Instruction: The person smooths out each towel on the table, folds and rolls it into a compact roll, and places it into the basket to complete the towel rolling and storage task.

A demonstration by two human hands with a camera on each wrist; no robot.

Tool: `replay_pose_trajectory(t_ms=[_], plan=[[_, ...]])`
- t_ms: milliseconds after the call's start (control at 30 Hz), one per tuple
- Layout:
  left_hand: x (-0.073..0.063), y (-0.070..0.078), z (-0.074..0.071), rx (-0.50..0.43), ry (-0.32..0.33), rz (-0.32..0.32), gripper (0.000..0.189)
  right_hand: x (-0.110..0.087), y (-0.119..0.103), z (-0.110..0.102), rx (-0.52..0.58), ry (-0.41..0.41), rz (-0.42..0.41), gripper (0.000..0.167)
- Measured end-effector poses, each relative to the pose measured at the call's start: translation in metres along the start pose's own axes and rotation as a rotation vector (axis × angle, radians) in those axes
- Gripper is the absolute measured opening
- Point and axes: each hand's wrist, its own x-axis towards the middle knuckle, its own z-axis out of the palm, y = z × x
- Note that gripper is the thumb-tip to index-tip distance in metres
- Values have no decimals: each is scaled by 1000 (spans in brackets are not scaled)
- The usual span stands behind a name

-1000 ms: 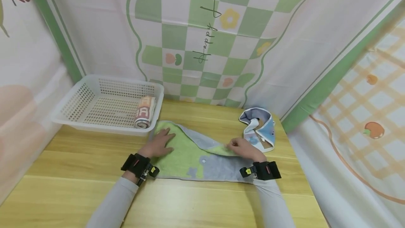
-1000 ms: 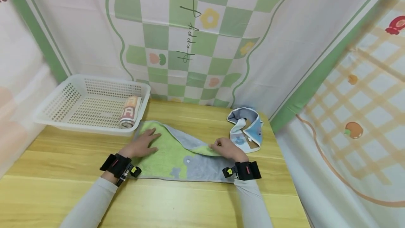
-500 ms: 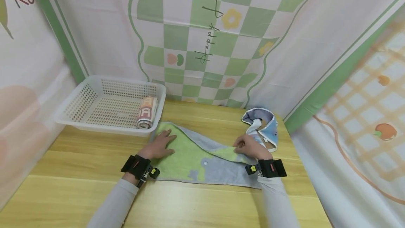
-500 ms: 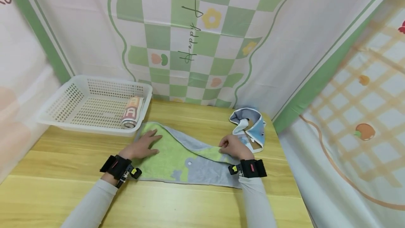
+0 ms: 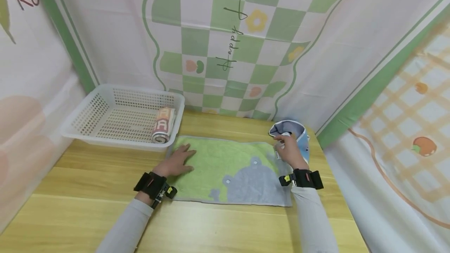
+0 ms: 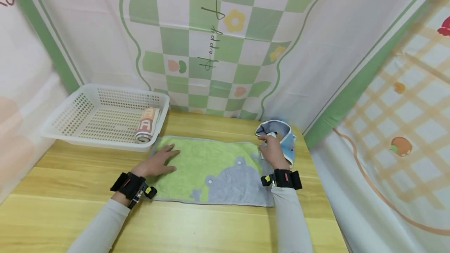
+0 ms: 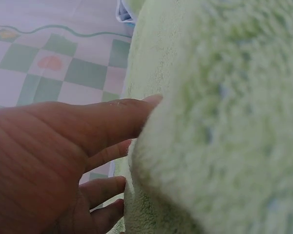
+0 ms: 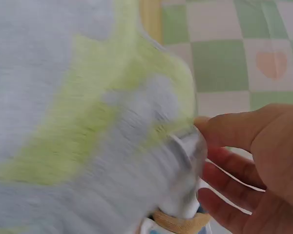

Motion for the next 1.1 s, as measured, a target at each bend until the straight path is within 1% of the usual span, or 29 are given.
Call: replay_pose_trajectory(t_ms=[133, 167, 200, 300, 367, 433, 567, 667, 733, 833, 900, 967, 1033, 1100], plan=[[1, -2, 1, -5, -1, 1, 67, -11, -5, 11, -40, -68, 17, 35], [1, -3, 1, -5, 6, 8, 67, -13, -5, 14, -46, -96, 19, 36], [2, -4, 1, -3, 10, 13, 67, -15, -5, 17, -58, -134, 9, 32], [4, -7, 2, -6, 16, 23, 68, -18, -3, 22, -106, -204, 14, 39], [5, -8, 2, -1, 23, 36, 67, -18, 0, 23, -114, -228, 14, 42], [5, -9, 2, 0, 19, 31, 68, -17, 3, 23, -116, -215, 21, 43], [5, -10, 2, 13, 15, 25, 68, -15, 15, 18, -81, -183, 52, 32], [6, -10, 3, 17, 18, 30, 68, -14, 26, 15, -90, -145, 67, 23], [6, -9, 3, 20, 22, 38, 68, -12, 32, 14, -104, -119, 57, 16], [7, -7, 2, 31, 28, 50, 67, -11, 36, 13, -121, -101, 31, 10], [9, -6, 1, 60, 46, 61, 65, -11, 35, 13, -138, -89, 7, 11], [11, -4, 0, 91, 71, 57, 62, -11, 32, 14, -137, -75, -11, 17], [14, -2, -2, 117, 95, 35, 60, -9, 26, 16, -104, -74, -20, 24], [17, 0, -4, 132, 100, 1, 61, -6, 20, 20, -75, -102, -18, 32]])
